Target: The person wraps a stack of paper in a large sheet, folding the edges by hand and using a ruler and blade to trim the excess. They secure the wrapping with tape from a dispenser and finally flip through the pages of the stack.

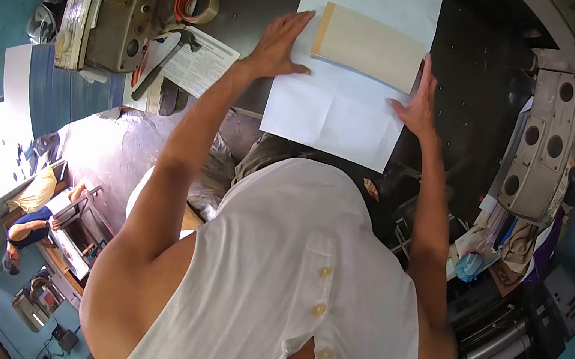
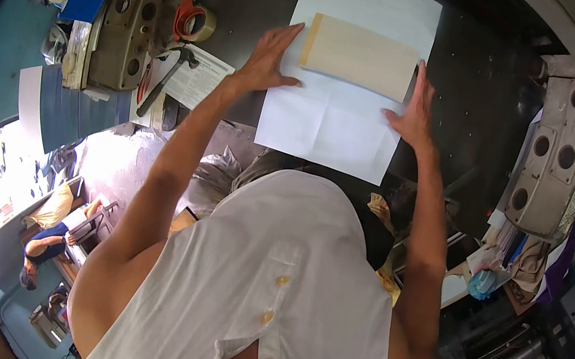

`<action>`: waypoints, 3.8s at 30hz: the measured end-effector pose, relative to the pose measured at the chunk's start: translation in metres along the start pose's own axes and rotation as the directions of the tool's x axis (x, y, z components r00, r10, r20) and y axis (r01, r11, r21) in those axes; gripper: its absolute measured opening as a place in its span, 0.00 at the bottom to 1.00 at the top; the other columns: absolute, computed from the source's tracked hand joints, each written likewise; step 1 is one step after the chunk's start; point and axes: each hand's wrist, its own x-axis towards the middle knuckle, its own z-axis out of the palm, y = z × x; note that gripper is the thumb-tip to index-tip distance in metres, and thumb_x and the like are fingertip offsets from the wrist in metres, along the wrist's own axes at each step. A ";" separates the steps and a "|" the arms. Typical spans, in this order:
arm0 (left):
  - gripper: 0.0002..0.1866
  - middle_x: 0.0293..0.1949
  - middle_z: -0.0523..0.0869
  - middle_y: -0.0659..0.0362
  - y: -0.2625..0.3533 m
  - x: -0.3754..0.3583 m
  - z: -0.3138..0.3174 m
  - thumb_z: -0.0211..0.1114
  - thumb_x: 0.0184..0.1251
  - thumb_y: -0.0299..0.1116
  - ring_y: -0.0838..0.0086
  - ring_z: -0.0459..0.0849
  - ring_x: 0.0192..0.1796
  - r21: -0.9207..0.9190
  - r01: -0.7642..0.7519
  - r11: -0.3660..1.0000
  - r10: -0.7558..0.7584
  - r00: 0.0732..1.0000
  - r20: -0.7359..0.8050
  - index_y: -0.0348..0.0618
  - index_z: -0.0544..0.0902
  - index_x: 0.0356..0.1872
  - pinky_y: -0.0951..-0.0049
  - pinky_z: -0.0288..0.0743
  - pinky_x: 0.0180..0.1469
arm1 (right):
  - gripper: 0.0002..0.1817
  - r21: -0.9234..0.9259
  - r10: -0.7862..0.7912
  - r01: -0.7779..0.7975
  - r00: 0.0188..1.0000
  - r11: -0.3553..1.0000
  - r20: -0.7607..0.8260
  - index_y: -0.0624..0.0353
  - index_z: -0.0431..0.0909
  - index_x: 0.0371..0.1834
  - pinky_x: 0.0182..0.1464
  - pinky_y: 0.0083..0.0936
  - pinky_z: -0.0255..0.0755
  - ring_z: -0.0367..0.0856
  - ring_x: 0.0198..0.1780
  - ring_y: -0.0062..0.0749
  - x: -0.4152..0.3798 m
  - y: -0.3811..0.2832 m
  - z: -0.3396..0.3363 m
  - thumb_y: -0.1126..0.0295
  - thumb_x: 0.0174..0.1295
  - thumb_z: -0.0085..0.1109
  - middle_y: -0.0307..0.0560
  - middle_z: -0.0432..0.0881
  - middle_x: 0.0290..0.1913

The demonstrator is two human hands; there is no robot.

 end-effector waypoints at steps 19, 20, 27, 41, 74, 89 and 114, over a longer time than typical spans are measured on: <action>0.71 0.68 0.64 0.41 -0.029 0.039 0.012 0.86 0.37 0.49 0.47 0.58 0.71 0.026 -0.123 0.992 0.117 0.981 0.153 0.46 0.46 0.82 0.48 0.48 0.75 | 0.83 -0.038 -0.060 0.068 0.984 0.997 0.169 0.47 0.35 0.86 0.75 0.52 0.52 0.58 0.71 0.56 0.035 0.043 -0.001 0.54 0.24 0.89 0.61 0.64 0.71; 0.71 0.68 0.64 0.41 -0.030 0.039 0.012 0.86 0.38 0.49 0.47 0.59 0.71 0.036 -0.142 0.989 0.135 0.979 0.151 0.44 0.46 0.81 0.49 0.48 0.75 | 0.84 -0.027 -0.090 0.095 0.983 0.995 0.161 0.47 0.36 0.85 0.75 0.52 0.53 0.59 0.71 0.56 0.035 0.042 0.000 0.55 0.22 0.90 0.61 0.64 0.71; 0.71 0.70 0.63 0.39 -0.032 0.029 0.008 0.85 0.40 0.51 0.41 0.57 0.73 0.021 -0.136 0.991 0.129 0.971 0.200 0.40 0.45 0.81 0.44 0.43 0.79 | 0.85 -0.048 -0.029 0.039 0.982 0.998 0.187 0.49 0.38 0.85 0.76 0.52 0.54 0.59 0.70 0.54 0.029 0.036 -0.001 0.56 0.19 0.91 0.58 0.65 0.68; 0.55 0.81 0.54 0.43 0.025 -0.021 -0.005 0.72 0.64 0.45 0.55 0.55 0.82 -0.864 0.375 0.334 -0.394 0.889 0.234 0.32 0.45 0.81 0.61 0.49 0.81 | 0.44 0.845 0.490 -0.419 0.842 0.332 0.225 0.72 0.49 0.80 0.79 0.31 0.49 0.59 0.79 0.40 -0.003 0.005 -0.006 0.55 0.73 0.57 0.60 0.61 0.78; 0.37 0.67 0.73 0.49 0.081 -0.110 -0.008 0.82 0.48 0.45 0.50 0.70 0.69 0.008 -0.129 0.992 0.127 0.986 0.109 0.42 0.79 0.60 0.50 0.68 0.69 | 0.40 -0.141 -0.279 0.306 0.943 0.941 0.184 0.61 0.73 0.63 0.68 0.46 0.65 0.68 0.67 0.53 -0.101 -0.073 0.008 0.66 0.44 0.80 0.57 0.71 0.63; 0.28 0.68 0.71 0.56 0.054 -0.111 0.033 0.73 0.60 0.50 0.57 0.67 0.71 0.259 -0.432 0.864 0.311 0.862 0.401 0.46 0.81 0.56 0.53 0.66 0.69 | 0.24 -0.082 -0.285 0.334 0.888 0.939 0.361 0.61 0.81 0.46 0.66 0.43 0.69 0.71 0.66 0.52 -0.109 -0.053 0.007 0.69 0.44 0.78 0.52 0.74 0.63; 0.22 0.65 0.75 0.62 0.070 -0.100 0.031 0.76 0.54 0.50 0.61 0.67 0.69 0.176 -0.314 0.933 0.225 0.890 0.396 0.53 0.88 0.48 0.53 0.66 0.69 | 0.01 0.088 -0.130 0.107 0.937 0.990 0.325 0.63 0.86 0.31 0.74 0.46 0.65 0.76 0.69 0.46 -0.115 -0.040 0.010 0.78 0.57 0.67 0.47 0.84 0.61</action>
